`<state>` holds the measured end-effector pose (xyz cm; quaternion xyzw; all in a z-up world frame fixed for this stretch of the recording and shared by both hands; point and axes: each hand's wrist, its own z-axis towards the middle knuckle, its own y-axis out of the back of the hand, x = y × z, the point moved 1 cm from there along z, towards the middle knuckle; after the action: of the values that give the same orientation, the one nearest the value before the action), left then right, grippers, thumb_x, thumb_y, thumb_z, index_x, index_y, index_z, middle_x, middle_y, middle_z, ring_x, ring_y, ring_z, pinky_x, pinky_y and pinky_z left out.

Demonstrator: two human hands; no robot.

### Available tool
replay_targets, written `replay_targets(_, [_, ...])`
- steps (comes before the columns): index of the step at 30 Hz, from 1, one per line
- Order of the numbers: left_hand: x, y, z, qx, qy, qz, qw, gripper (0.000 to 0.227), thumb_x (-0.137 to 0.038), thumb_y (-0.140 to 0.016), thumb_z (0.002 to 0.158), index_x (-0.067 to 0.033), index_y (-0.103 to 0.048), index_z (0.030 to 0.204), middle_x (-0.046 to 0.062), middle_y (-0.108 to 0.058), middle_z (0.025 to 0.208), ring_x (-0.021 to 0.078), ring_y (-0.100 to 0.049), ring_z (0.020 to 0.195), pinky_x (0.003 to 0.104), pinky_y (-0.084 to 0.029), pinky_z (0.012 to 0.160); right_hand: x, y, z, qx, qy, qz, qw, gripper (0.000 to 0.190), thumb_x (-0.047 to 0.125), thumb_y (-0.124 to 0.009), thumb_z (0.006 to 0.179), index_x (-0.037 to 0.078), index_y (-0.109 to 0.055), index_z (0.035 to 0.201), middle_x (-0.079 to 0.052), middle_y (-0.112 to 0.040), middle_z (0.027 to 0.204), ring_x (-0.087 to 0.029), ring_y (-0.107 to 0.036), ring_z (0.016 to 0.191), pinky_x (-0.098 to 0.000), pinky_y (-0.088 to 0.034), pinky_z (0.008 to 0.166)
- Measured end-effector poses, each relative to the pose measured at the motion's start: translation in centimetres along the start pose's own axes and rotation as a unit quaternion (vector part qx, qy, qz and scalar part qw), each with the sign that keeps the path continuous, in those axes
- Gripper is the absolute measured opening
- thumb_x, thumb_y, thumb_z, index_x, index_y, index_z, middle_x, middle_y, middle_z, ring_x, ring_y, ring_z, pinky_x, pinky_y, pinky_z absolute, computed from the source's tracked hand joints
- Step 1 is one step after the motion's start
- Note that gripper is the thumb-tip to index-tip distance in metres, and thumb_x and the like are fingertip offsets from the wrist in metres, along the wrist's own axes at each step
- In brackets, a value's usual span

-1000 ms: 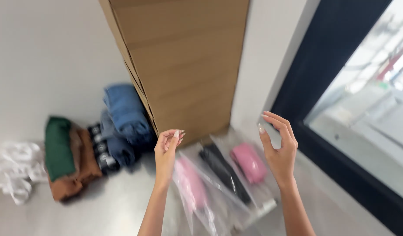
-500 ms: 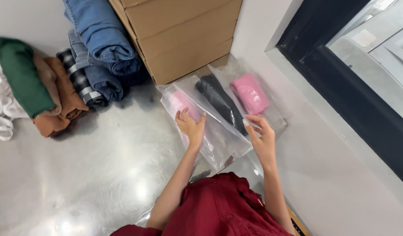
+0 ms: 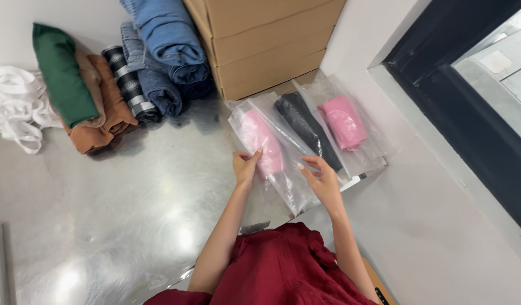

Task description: The person removes folded clothes from a cardboard box and places them on a metal table. They then take individual pieces of clothing, place them into clear plastic bags, and fold the bags closed. The person stacks the packed items on the table.

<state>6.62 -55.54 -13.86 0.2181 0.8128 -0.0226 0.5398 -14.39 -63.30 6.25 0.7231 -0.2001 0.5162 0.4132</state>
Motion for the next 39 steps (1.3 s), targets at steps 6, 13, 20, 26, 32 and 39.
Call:
replay_targets(6, [4.2,2.1,0.3,0.086,-0.017,-0.095,0.992,0.015,-0.019,-0.074,0.082,-0.0112,-0.061,0.084,0.01,-0.066,0.074,0.0178,-0.068,0.064,0.028,-0.057,0.057,-1.8,-6.6,1.0,0.115,0.052,-0.095,0.987,0.043,0.02,-0.08,0.084,0.01,-0.07,0.125,-0.022,-0.068,0.127,-0.042,-0.059,0.126,-0.0533,-0.053,0.099])
replay_targets(13, [5.6,3.0,-3.2,0.269,-0.072,0.001,0.96,0.036,-0.032,-0.076,0.091,-0.0018,-0.072,0.111,0.018,-0.073,0.095,0.0236,-0.071,0.085,0.033,-0.059,0.069,-3.7,-12.6,2.7,0.012,0.08,-0.269,0.96,0.074,0.01,-0.08,0.073,0.005,-0.046,0.139,-0.034,-0.05,0.138,-0.059,-0.056,0.119,-0.0669,-0.049,0.098])
replay_targets(20, [3.7,9.8,-5.3,0.248,-0.152,0.013,0.957,0.019,-0.026,-0.068,0.093,-0.0077,-0.073,0.095,0.021,-0.063,0.123,0.0387,-0.065,0.111,0.045,-0.053,0.094,-5.2,-15.5,-0.5,-0.002,0.102,-0.35,0.931,0.059,0.015,-0.063,0.086,0.016,-0.048,0.143,-0.025,-0.065,0.129,-0.051,-0.067,0.105,-0.0621,-0.053,0.089])
replay_targets(26, [4.1,24.5,-8.9,0.174,-0.141,-0.077,0.972,0.014,-0.011,-0.066,0.087,0.0024,-0.067,0.084,0.032,-0.054,0.141,0.054,-0.055,0.125,0.055,-0.044,0.108,-3.6,-24.8,-8.2,0.029,0.146,-0.307,0.94,0.052,0.018,-0.058,0.088,0.02,-0.055,0.14,-0.023,-0.073,0.115,-0.048,-0.071,0.095,-0.06,-0.054,0.083])
replay_targets(32, [8.3,40.3,-8.7,0.027,-0.096,-0.026,0.995,0.017,-0.018,-0.068,0.082,-0.0027,-0.068,0.076,0.021,-0.066,0.133,0.0442,-0.063,0.119,0.051,-0.048,0.102,0.5,-34.8,-15.4,0.154,0.132,-0.152,0.967,0.037,0.02,-0.05,0.098,0.028,-0.062,0.131,-0.014,-0.077,0.105,-0.038,-0.073,0.095,-0.0501,-0.056,0.083])
replay_targets(39, [10.3,55.4,-15.1,-0.187,0.005,0.142,0.972,0.024,-0.028,-0.071,0.079,-0.0081,-0.062,0.069,0.004,-0.075,0.118,0.0343,-0.07,0.108,0.048,-0.053,0.093,6.8,-39.9,-20.7,0.321,-0.068,0.323,0.888,0.036,0.027,-0.053,0.103,0.016,-0.059,0.137,-0.012,-0.074,0.119,-0.019,-0.074,0.101,-0.0351,-0.06,0.086])
